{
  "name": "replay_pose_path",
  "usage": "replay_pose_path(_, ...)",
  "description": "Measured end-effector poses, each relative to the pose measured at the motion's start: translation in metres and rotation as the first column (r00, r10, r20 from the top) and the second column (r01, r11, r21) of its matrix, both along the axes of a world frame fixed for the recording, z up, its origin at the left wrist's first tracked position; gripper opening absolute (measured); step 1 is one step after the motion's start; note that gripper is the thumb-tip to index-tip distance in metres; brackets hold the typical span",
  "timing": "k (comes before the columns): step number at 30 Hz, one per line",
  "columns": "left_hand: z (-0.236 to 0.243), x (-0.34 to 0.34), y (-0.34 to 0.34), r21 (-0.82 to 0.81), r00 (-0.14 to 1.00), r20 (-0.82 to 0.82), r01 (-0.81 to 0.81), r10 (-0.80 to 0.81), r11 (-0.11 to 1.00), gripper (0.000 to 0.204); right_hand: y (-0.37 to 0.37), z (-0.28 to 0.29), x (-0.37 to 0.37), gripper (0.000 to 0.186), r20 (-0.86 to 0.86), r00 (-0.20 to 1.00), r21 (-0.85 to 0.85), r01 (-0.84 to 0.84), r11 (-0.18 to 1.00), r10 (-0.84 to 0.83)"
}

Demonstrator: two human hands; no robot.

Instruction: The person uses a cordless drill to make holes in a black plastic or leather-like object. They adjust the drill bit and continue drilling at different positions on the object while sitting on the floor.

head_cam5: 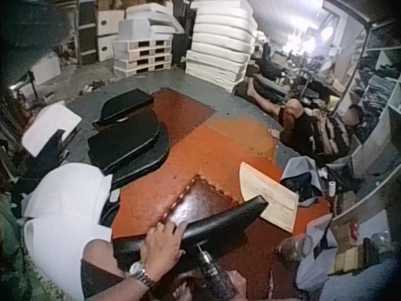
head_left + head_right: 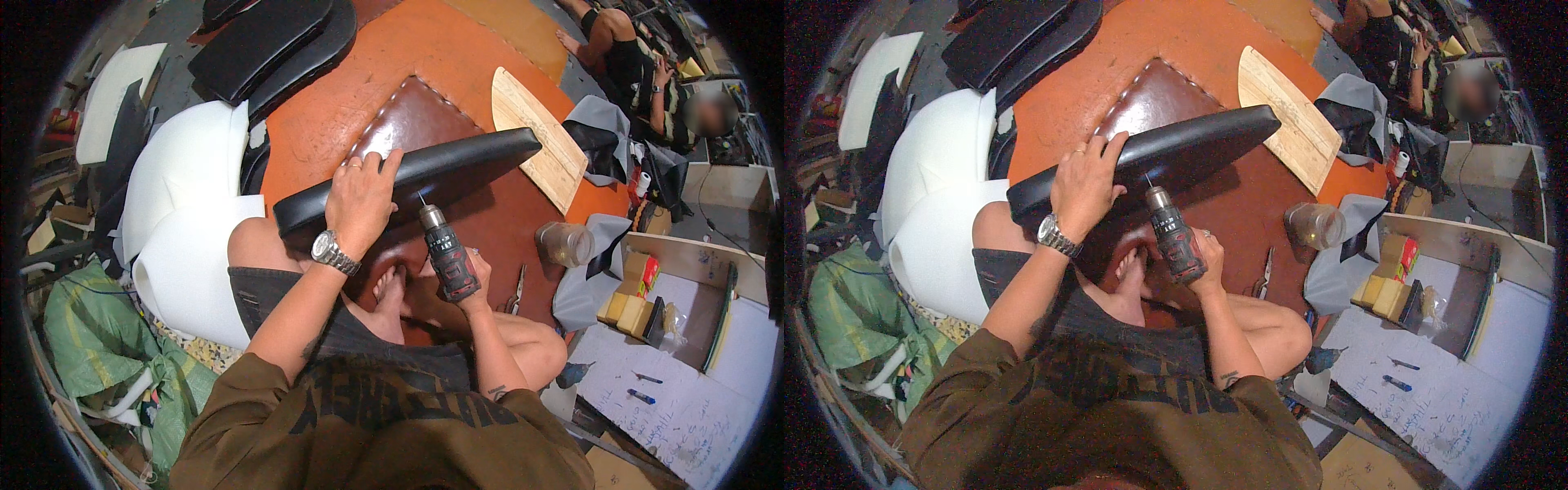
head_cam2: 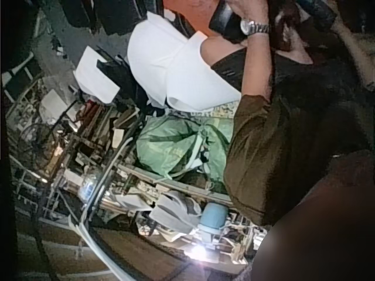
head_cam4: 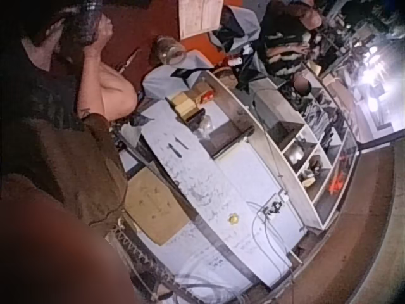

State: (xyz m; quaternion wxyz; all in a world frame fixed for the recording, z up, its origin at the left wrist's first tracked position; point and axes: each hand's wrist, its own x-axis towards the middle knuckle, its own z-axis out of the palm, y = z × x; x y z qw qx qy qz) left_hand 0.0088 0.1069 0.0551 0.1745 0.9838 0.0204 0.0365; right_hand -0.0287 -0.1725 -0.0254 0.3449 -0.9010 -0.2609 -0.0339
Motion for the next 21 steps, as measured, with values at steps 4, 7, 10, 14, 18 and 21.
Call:
replay_pose_path(4, 0.0005, 0.0001, -0.0005, -0.009, 1.0, -0.007, -0.003, 0.003, 1.0, 0.087, -0.0002, 0.0, -0.0006, 0.03, 0.008, 1.0, -0.002, -0.002, 1.0, 0.002)
replay_pose_path(7, 0.0003, 0.0001, -0.0005, -0.006, 1.0, -0.002, -0.002, 0.002, 1.0, 0.086, -0.0008, -0.0003, -0.0015, 0.029, -0.038, 0.999, 0.006, 0.033, 0.999, -0.033)
replay_pose_path(10, 0.0001, 0.0005, -0.0001, -0.007, 1.0, 0.006, 0.0, 0.0, 1.0, 0.086, -0.0014, -0.0007, -0.0017, 0.028, -0.038, 0.999, 0.03, 0.027, 0.999, -0.025)
replay_pose_path(14, 0.0001, 0.0005, 0.0001, -0.01, 1.0, -0.003, 0.003, -0.003, 1.0, 0.086, -0.0019, -0.0019, -0.0014, 0.026, -0.049, 0.999, 0.06, 0.018, 0.998, -0.015)
replay_pose_path(18, 0.0001, 0.0, -0.0002, -0.009, 1.0, -0.002, 0.001, -0.001, 1.0, 0.087, -0.002, -0.0038, -0.0019, 0.027, -0.025, 0.999, 0.063, 0.023, 0.998, -0.021)
replay_pose_path(21, -0.0004, -0.0002, -0.0006, -0.006, 1.0, -0.005, -0.002, 0.002, 1.0, 0.087, -0.0031, -0.0041, -0.0022, 0.028, 0.001, 1.0, -0.002, 0.002, 1.0, -0.002)
